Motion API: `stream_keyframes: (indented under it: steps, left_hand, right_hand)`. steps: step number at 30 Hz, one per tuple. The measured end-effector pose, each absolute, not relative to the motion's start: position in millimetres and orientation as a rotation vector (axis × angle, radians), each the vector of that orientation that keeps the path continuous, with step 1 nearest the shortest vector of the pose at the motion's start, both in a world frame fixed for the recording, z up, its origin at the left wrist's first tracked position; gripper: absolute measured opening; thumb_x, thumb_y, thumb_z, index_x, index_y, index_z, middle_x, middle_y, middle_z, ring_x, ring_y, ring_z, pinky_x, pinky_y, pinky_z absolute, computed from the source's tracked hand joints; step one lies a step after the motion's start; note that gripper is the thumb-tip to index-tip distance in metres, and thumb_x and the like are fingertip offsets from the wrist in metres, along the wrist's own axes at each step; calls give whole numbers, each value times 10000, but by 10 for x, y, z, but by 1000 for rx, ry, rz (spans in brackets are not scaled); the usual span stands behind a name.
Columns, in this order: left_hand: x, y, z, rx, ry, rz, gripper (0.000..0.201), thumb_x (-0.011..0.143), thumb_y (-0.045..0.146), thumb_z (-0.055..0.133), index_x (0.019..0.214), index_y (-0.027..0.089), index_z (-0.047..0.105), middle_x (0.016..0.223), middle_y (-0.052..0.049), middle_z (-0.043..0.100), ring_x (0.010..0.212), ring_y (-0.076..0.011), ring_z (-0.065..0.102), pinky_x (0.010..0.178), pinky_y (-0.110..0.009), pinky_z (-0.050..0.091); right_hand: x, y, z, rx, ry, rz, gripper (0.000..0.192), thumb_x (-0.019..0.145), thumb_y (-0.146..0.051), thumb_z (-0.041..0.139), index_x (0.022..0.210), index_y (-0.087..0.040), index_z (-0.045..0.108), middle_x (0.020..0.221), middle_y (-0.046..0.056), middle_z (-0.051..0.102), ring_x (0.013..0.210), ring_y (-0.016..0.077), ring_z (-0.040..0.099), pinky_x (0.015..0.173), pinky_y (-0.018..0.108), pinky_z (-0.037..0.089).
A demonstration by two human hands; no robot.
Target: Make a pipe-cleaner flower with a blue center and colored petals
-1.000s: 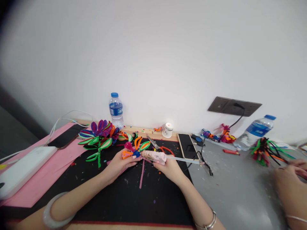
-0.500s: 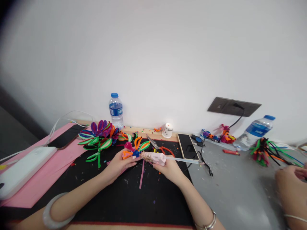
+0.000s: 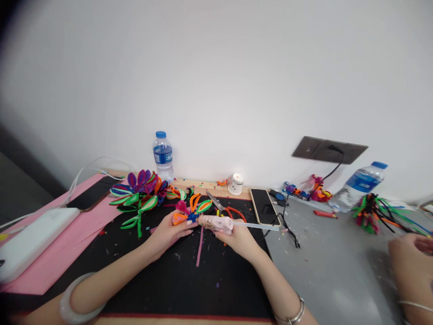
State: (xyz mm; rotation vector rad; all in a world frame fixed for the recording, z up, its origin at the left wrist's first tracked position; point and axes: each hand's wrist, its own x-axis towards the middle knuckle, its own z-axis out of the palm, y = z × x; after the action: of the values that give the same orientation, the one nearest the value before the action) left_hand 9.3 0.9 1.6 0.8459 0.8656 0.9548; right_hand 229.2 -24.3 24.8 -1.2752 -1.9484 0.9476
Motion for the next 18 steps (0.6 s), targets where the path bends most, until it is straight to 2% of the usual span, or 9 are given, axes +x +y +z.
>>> stream_keyframes:
  steps: [10, 18]
  left_hand:
    - [92, 7, 1, 850, 856, 957, 315, 682, 223, 691, 934, 176, 510, 1048, -97, 634, 957, -232, 617, 716, -242, 518]
    - [88, 1, 2, 844, 867, 955, 321, 679, 214, 692, 936, 170, 504, 1031, -101, 633, 938, -235, 626, 703, -243, 519]
  right_hand:
    - [2308, -238, 231, -1287, -1936, 919, 344, 754, -204, 545, 1094, -207, 596, 1078, 23, 639, 963, 218, 597, 862, 353, 462]
    - [2344, -233, 235, -1337, -1985, 770, 335, 746, -236, 566, 1076, -198, 610, 1000, 28, 671, 859, 209, 631, 801, 327, 491]
